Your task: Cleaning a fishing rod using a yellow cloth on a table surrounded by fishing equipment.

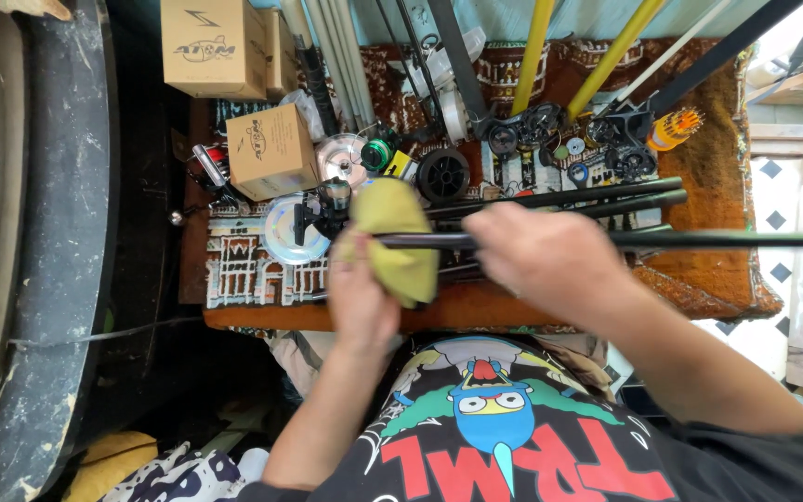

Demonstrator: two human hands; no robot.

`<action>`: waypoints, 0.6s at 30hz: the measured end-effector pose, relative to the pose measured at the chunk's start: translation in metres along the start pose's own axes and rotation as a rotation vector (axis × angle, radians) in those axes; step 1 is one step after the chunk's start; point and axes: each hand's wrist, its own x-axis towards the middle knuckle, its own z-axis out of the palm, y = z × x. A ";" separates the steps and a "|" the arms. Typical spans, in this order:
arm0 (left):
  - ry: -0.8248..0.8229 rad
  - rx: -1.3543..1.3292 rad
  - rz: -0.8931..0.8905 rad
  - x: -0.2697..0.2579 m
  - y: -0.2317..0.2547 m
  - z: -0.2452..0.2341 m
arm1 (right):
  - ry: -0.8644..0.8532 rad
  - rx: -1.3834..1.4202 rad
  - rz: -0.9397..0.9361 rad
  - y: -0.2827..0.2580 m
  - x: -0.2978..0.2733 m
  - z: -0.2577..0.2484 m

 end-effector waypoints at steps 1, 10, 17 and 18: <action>-0.003 0.000 0.002 0.005 0.010 -0.006 | 0.003 -0.002 0.000 0.013 -0.010 0.000; 0.143 0.075 0.066 -0.020 -0.010 0.028 | 0.029 0.013 0.093 0.029 -0.033 0.016; -0.041 0.147 0.212 -0.017 -0.007 0.013 | 0.074 0.022 0.017 0.024 -0.036 0.013; 0.096 0.095 0.223 -0.015 0.005 0.016 | 0.047 0.074 0.066 0.033 -0.041 0.009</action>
